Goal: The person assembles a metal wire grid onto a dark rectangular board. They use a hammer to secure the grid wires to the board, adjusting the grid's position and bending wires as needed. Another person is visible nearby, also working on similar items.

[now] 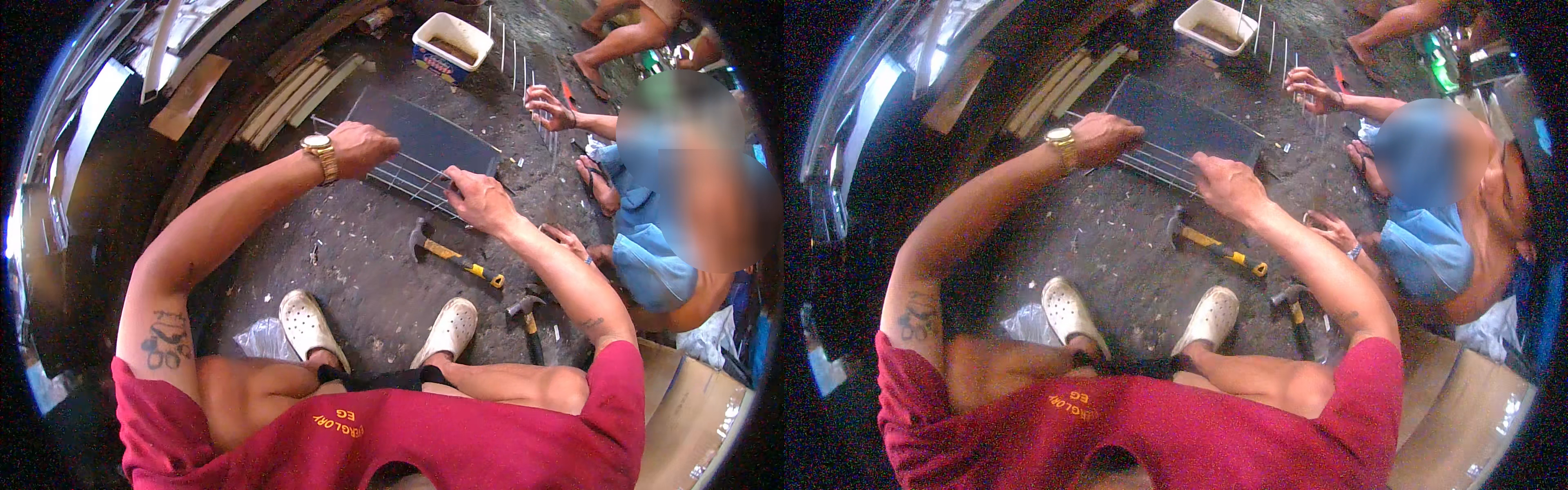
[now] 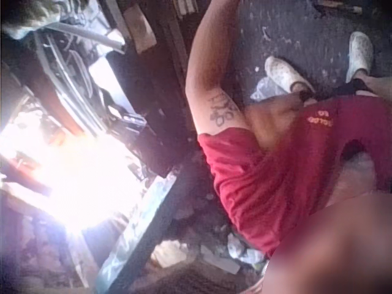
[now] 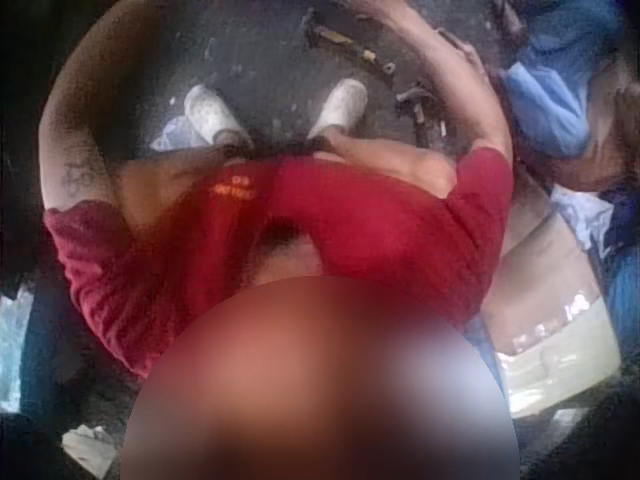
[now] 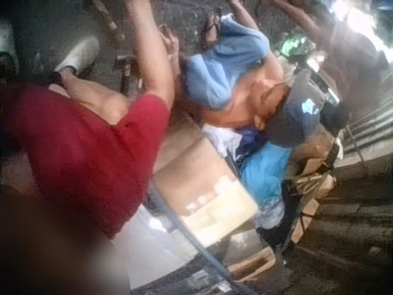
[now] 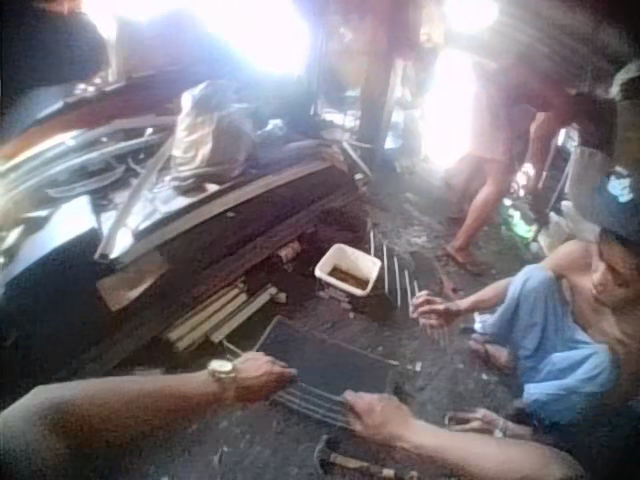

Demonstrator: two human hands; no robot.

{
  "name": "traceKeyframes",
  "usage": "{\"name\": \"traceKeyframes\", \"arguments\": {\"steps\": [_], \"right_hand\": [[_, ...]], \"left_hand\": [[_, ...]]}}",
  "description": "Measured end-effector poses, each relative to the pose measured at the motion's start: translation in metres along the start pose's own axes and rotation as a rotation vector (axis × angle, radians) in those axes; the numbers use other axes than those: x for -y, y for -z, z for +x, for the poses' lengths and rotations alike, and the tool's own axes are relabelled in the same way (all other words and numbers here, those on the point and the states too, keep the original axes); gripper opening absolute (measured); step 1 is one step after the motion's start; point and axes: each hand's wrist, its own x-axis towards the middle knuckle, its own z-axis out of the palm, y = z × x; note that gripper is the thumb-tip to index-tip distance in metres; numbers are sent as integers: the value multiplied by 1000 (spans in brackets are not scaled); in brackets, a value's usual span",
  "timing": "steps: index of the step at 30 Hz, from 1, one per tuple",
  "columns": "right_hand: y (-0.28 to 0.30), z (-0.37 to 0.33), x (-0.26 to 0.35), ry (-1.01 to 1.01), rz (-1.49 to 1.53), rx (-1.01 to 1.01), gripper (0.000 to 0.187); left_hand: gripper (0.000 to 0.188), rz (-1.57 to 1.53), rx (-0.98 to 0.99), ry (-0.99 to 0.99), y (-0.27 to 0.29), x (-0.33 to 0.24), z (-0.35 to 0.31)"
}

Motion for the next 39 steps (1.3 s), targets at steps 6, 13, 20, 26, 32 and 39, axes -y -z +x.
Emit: {"name": "traceKeyframes", "arguments": {"steps": [6, 13, 20, 26, 32, 39], "right_hand": [[34, 2, 2, 18, 140, 170, 54], [69, -4, -5, -124, 195, 206, 58], [59, -16, -1, -68, 179, 280, 60], [53, -19, -5, -38, 148, 285, 60], [41, -18, -17, -75, 65, 316, 57], [13, -29, -8, -93, 157, 193, 30]], "left_hand": [[10, 41, 45, 58, 1, -6, -2], [17, 17, -70, -13, -13, 3, -3], [15, 8, -158, -21, -11, -2, -8], [18, 35, -129, -5, -16, 1, -5], [14, 171, -129, -13, -27, 8, 6], [14, 47, -173, -42, -18, -6, -12]]}}
